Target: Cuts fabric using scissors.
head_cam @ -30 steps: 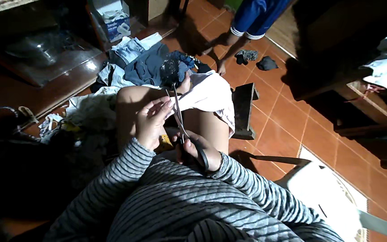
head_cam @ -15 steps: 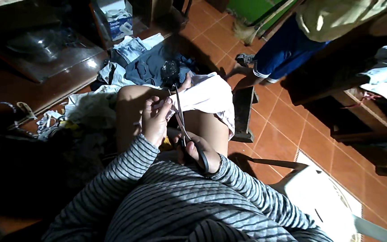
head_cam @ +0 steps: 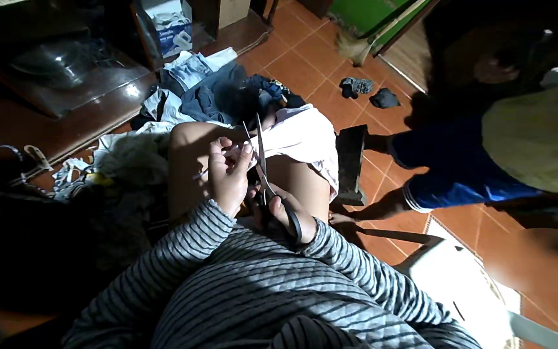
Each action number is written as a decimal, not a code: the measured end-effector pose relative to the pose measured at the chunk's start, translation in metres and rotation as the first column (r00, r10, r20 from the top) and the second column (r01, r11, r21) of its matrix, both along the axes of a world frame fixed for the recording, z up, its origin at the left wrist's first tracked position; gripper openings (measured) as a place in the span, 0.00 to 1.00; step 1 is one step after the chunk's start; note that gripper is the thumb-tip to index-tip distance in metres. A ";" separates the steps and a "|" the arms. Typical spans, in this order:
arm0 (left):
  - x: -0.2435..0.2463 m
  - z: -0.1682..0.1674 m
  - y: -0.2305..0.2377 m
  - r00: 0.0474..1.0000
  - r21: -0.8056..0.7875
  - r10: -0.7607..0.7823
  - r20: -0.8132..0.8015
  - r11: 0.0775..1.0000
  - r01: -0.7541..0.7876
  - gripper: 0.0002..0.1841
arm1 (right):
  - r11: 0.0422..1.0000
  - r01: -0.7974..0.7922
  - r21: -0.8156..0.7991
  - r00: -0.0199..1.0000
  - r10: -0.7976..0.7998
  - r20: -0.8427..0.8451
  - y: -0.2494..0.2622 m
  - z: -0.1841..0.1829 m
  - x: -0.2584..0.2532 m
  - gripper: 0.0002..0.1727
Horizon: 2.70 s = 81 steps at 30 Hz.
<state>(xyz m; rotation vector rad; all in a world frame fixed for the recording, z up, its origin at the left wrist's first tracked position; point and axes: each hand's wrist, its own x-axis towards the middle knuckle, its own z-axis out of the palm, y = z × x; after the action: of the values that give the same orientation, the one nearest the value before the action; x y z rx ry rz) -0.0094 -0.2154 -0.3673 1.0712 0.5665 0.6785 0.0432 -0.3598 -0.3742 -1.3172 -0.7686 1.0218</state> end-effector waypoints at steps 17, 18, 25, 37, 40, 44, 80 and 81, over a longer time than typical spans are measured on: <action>0.001 0.005 -0.001 0.994 0.058 0.048 0.101 0.997 -0.055 0.14 | 0.998 0.022 0.053 0.997 -0.018 -0.071 0.002 -0.001 -0.003 0.41; 0.001 0.004 -0.001 0.993 0.067 0.048 0.104 0.996 -0.055 0.14 | 0.998 0.007 0.062 0.997 -0.002 -0.076 0.002 -0.005 -0.002 0.42; 0.000 -0.005 -0.001 0.998 0.197 0.039 0.052 0.979 -0.048 0.16 | 0.996 -0.042 0.074 0.994 0.049 -0.093 0.003 -0.017 0.003 0.46; -0.001 -0.001 0.000 0.995 0.124 0.022 0.098 0.992 -0.034 0.15 | 0.996 0.030 0.083 0.996 -0.023 -0.088 0.000 0.001 -0.004 0.36; -0.003 -0.001 -0.005 0.995 0.098 -0.009 0.100 0.995 -0.001 0.16 | 0.995 0.006 0.102 0.999 -0.003 -0.039 0.004 0.000 0.002 0.40; -0.005 -0.003 -0.007 0.994 0.103 -0.027 0.104 0.995 0.016 0.16 | 0.995 0.036 0.092 0.997 -0.029 -0.075 0.006 0.000 0.005 0.37; -0.064 0.009 0.147 0.319 0.332 0.134 -0.938 0.610 0.720 0.34 | 0.801 0.591 0.094 0.639 -0.537 0.551 -0.086 0.027 0.039 0.27; -0.050 0.003 0.135 0.490 0.453 0.098 -0.866 0.565 0.689 0.32 | 0.774 0.623 0.113 0.603 -0.568 0.560 -0.086 0.025 0.044 0.28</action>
<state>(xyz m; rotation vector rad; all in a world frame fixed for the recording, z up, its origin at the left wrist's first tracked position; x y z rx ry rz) -0.0590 -0.0800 -0.3643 2.3596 0.8578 -0.0926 0.0869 -0.4459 -0.3489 -1.8330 -0.6264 0.0942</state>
